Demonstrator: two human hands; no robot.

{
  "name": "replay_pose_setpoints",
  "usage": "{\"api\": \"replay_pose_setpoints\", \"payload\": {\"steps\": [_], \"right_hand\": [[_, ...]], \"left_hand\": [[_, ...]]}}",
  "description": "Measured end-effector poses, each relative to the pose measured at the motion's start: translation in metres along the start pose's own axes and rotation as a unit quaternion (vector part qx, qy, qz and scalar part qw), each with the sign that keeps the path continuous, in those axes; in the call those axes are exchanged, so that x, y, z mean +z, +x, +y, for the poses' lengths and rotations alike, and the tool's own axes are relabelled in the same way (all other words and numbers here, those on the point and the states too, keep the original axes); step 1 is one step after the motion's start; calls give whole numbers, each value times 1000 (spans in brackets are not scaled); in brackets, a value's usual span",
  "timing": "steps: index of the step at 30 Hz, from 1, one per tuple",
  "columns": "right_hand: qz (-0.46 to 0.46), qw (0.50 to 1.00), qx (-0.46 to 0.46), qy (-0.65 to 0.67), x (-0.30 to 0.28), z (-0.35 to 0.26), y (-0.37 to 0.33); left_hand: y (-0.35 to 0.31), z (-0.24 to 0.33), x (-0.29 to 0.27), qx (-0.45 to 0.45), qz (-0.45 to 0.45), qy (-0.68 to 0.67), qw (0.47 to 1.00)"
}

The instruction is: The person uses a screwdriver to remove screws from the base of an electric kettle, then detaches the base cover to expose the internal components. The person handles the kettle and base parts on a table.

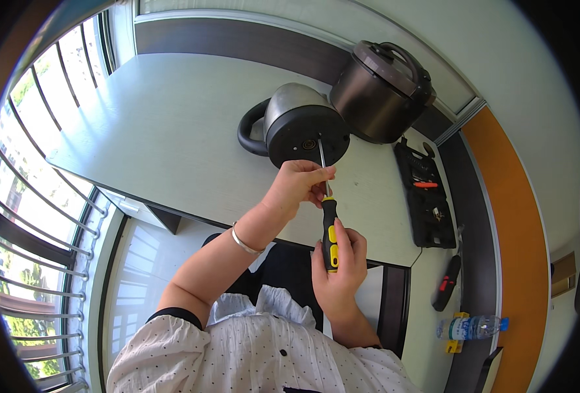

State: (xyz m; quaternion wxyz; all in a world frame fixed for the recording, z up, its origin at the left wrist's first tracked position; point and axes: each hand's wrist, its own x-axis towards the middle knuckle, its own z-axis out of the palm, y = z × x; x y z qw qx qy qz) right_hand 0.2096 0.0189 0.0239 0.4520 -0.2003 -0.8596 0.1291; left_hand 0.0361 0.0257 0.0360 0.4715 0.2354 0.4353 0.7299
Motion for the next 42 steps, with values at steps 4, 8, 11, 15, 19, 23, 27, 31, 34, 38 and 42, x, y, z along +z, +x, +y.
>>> {"api": "replay_pose_setpoints", "payload": {"steps": [4,8,11,15,19,23,27,31,34,38,42], "right_hand": [[12,1000,2,19,-1,3,-4],[13,999,9,31,-2,4,-5],[16,999,7,37,-2,6,-4],[14,999,9,46,-2,7,-2],[8,998,15,55,-2,7,-2],[8,998,12,61,-1,8,-1],[11,998,16,66,-2,8,-1],[17,997,12,72,-1,8,0],[15,997,17,73,-1,9,0],[5,996,37,79,-1,8,-2],[-34,918,250,305,-4,7,-2]], "left_hand": [[-2,-5,3,-4,0,11,1000],[-2,-6,4,-2,-3,11,1000],[-2,-4,6,1,-2,15,1000],[-2,-2,7,-4,7,19,1000],[-1,-3,4,2,3,15,1000],[0,-2,5,3,4,20,1000],[0,-1,6,0,8,19,1000],[0,0,7,2,5,21,1000],[2,-1,6,4,4,25,1000],[2,-2,6,0,9,24,1000],[5,-6,6,5,6,7,1000]]}}
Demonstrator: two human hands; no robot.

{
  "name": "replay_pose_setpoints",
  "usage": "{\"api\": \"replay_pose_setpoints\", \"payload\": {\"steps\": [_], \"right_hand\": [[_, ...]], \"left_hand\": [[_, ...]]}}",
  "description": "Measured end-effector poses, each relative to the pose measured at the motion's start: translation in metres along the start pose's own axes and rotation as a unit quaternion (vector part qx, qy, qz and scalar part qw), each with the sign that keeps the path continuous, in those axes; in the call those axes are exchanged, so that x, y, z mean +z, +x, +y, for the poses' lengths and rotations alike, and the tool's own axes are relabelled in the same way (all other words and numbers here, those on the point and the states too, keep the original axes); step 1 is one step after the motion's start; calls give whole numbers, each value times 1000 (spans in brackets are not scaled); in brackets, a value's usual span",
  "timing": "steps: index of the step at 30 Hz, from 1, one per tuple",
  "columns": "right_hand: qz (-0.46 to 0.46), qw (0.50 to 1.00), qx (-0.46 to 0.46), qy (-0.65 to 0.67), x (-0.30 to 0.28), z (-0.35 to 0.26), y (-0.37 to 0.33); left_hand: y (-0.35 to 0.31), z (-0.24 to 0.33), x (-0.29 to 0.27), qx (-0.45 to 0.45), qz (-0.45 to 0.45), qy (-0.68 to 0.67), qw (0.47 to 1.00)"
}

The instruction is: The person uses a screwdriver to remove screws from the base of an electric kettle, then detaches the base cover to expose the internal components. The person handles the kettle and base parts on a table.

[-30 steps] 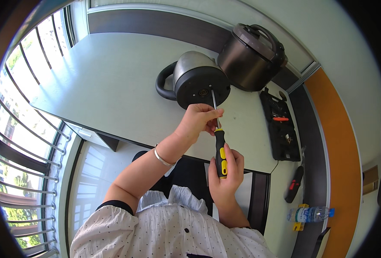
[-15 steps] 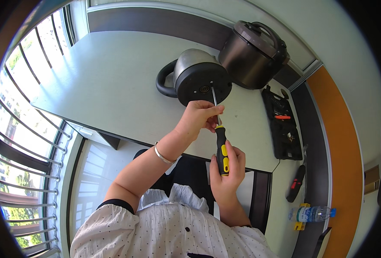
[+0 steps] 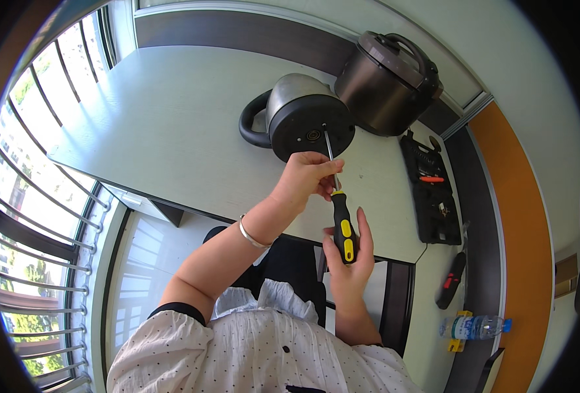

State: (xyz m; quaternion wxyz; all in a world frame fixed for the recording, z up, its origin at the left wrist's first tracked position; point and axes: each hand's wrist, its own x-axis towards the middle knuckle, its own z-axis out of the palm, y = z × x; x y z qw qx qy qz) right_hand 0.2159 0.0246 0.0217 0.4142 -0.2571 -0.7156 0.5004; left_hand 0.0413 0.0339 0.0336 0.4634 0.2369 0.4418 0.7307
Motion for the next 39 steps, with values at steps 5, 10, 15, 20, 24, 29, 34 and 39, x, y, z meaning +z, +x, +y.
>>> {"api": "replay_pose_setpoints", "payload": {"steps": [5,10,15,20,24,29,34,39], "right_hand": [[-46,978,144,142,-9,-18,8],[7,947,-219,-236,-3,-1,13],[-4,878,-238,-415,1,-7,6],[27,963,-166,-210,-1,-4,10],[-17,999,-24,-14,-12,-3,13],[-29,999,-8,-14,-32,-6,27],[-45,995,-61,-65,-46,-3,37],[-23,931,-225,-287,-51,4,43]], "left_hand": [[1,0,2,8,0,-12,1000],[-1,5,7,13,53,51,997],[-1,10,3,15,39,93,995],[2,7,5,-2,22,35,999],[1,6,8,-6,12,35,999],[-2,-10,-2,377,212,365,825],[6,12,-26,467,328,560,600],[19,18,-55,383,243,558,695]]}}
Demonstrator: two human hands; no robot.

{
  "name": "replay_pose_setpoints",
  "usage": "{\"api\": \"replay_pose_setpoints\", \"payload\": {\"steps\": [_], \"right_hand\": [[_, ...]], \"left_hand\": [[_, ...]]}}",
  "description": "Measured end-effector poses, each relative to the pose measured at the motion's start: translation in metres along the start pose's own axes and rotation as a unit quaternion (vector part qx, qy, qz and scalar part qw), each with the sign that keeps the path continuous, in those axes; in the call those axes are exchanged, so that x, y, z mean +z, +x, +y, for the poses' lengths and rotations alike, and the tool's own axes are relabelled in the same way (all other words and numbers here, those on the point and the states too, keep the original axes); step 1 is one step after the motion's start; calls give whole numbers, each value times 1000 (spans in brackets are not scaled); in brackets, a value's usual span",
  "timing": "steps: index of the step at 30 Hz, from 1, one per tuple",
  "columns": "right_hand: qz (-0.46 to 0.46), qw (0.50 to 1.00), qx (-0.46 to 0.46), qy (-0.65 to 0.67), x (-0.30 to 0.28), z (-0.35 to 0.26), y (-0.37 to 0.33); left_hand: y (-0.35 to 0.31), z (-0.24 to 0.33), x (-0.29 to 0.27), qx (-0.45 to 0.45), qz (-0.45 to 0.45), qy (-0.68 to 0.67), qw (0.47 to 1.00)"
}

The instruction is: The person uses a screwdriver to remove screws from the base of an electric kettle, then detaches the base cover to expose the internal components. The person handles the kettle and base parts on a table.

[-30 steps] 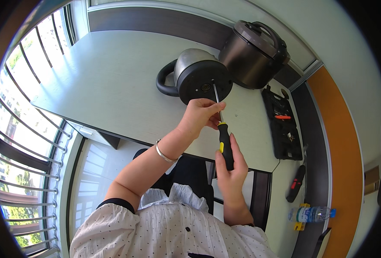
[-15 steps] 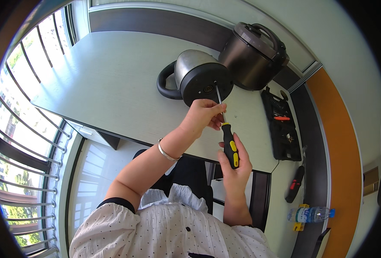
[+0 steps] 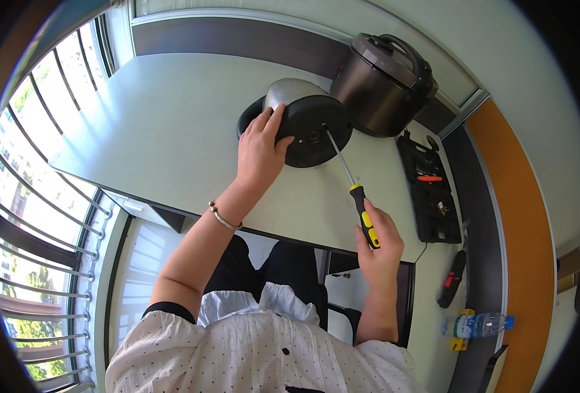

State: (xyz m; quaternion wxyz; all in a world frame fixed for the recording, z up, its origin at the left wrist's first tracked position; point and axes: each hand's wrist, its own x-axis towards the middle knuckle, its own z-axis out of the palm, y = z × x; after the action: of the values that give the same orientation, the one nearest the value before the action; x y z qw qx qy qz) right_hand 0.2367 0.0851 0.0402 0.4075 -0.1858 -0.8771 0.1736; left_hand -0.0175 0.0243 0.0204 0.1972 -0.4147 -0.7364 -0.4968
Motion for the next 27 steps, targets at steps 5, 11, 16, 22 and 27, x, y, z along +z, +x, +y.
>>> {"api": "replay_pose_setpoints", "payload": {"steps": [5,11,16,22,27], "right_hand": [[10,969,-96,-226,-1,1,3],[7,959,-88,-268,4,-16,-2],[-35,966,-54,-252,11,-37,-9],[-64,970,-19,-234,19,-52,-15],[-9,997,71,17,27,-57,-14]], "left_hand": [[6,-13,-7,-9,3,-25,1000],[-7,8,-15,44,122,72,989],[-25,47,-10,-160,-99,-223,956],[-17,56,-6,-324,-283,-430,794],[-19,53,-5,-362,-261,-512,734]]}}
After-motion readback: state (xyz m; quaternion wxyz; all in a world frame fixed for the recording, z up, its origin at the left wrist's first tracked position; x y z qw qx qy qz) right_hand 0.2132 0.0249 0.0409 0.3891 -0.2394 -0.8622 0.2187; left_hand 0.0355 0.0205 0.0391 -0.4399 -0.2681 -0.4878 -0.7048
